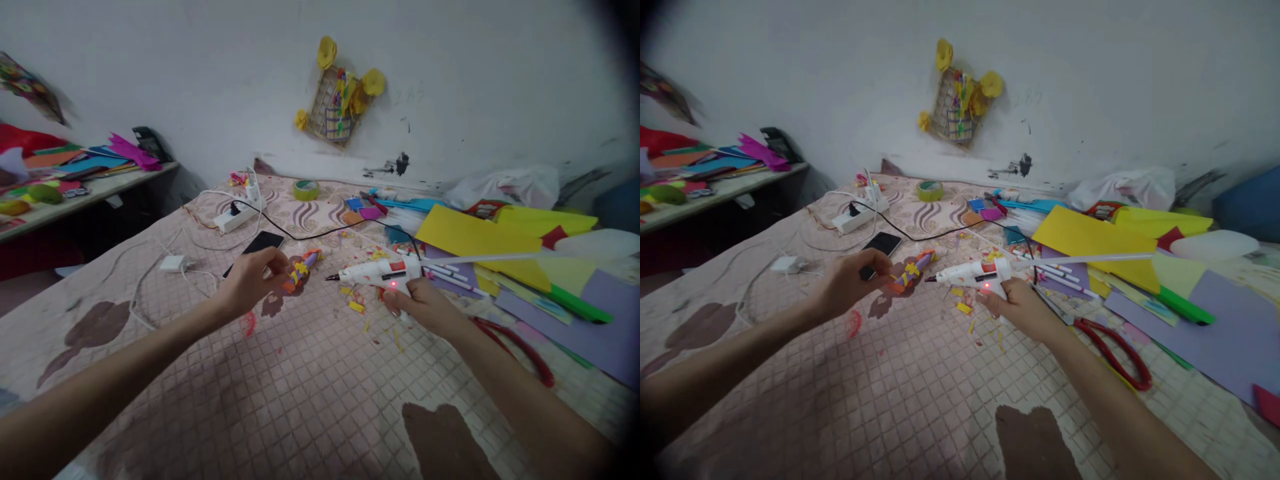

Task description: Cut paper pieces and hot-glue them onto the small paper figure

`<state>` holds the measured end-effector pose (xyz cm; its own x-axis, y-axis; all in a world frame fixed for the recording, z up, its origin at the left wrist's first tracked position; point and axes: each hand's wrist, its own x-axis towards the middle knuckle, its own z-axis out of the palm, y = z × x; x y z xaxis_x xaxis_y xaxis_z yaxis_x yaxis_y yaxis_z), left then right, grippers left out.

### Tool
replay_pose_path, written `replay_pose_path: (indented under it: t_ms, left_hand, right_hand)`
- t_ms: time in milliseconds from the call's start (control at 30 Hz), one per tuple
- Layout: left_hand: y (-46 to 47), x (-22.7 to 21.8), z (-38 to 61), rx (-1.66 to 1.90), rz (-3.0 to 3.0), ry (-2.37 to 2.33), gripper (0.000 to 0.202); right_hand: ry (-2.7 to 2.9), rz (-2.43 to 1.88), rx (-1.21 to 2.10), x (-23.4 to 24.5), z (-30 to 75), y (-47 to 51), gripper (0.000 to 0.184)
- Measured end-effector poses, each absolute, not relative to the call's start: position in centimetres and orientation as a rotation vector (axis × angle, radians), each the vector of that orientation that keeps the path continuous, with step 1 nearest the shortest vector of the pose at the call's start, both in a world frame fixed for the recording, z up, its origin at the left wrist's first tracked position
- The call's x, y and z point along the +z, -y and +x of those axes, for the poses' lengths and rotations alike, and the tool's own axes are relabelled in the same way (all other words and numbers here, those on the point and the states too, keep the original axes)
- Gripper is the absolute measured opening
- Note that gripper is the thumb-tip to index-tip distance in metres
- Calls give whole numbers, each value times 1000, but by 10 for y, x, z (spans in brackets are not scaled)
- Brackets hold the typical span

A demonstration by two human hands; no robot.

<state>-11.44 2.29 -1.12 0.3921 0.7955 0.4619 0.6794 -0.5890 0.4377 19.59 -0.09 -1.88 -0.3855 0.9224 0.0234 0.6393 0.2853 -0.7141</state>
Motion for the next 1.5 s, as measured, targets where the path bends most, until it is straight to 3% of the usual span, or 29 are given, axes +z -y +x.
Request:
replay_pose_path:
  t_ms: [233, 533, 833, 1500]
  left_hand:
    - [-70, 7, -116, 555, 2281, -1313, 17]
    - [-75, 28, -101, 380, 2394, -1289, 8]
    - [-87, 28, -81, 51, 2513, -1216, 17]
    - [-102, 19, -76, 69, 2361, -1281, 26]
  right_hand:
    - [2086, -1472, 852, -22, 201, 0, 52]
    - [2059, -1489, 811, -18, 203, 0, 51]
    - [2067, -1492, 820, -20, 204, 0, 51]
    - [2058, -1502, 769, -17, 204, 1, 51]
